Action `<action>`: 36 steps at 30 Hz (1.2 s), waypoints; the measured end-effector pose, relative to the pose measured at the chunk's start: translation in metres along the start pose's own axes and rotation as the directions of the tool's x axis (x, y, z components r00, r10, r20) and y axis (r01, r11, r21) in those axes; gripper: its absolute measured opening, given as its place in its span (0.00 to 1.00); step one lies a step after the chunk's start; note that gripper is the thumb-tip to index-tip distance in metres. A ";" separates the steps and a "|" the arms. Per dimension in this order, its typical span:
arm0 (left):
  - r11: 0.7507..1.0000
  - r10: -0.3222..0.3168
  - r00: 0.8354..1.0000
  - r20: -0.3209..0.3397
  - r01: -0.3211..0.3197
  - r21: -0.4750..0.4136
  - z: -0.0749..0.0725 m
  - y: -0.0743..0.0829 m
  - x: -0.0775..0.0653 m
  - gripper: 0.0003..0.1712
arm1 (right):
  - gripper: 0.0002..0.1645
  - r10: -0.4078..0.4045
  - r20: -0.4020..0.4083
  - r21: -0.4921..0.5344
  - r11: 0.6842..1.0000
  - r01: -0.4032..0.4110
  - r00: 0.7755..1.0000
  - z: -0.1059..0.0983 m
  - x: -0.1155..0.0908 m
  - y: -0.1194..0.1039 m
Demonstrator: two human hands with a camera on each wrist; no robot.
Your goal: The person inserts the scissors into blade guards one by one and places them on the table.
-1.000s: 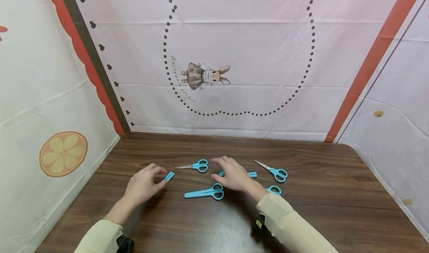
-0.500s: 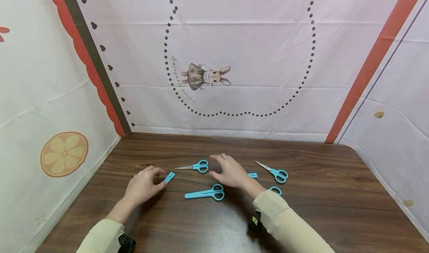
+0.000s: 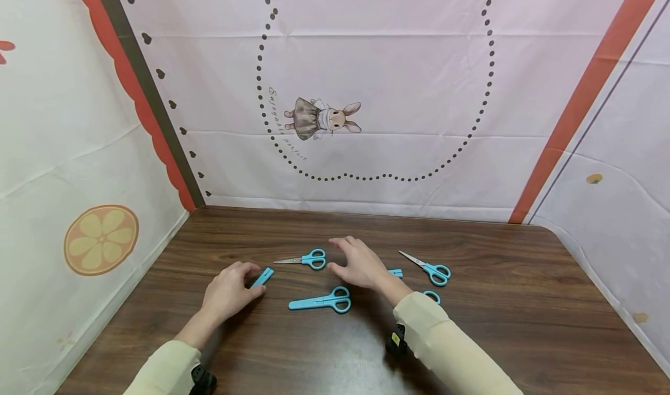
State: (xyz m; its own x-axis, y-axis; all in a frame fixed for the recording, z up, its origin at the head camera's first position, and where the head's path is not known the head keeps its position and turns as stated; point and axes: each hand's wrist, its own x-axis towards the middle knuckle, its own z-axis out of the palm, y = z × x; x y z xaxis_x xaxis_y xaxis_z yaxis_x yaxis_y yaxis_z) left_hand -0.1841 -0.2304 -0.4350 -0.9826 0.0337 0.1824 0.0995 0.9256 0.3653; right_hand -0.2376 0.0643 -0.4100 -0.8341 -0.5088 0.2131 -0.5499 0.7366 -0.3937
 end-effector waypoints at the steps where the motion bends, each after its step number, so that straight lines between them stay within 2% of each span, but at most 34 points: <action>1: 1.000 -0.005 1.000 0.007 0.005 -0.003 0.000 0.000 0.000 0.22 | 0.32 0.001 -0.002 -0.001 1.000 -0.001 1.000 0.000 0.001 0.000; 21: 0.994 -0.110 0.991 0.072 0.110 0.007 0.000 0.005 0.004 0.16 | 0.31 -0.005 -0.005 0.022 1.000 0.005 1.000 0.004 0.009 -0.002; 36: 0.992 -0.123 0.988 0.096 0.125 -0.006 0.000 0.005 0.006 0.14 | 0.31 0.001 0.000 0.030 1.000 -0.001 1.000 0.008 0.011 -0.004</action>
State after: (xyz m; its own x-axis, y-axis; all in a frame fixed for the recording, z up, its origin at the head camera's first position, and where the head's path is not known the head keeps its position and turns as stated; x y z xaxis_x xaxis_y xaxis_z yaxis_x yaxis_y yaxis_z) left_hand -0.1894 -0.2256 -0.4323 -0.9979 -0.0448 0.0473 -0.0228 0.9202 0.3908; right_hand -0.2436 0.0520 -0.4137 -0.8347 -0.5081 0.2124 -0.5474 0.7233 -0.4209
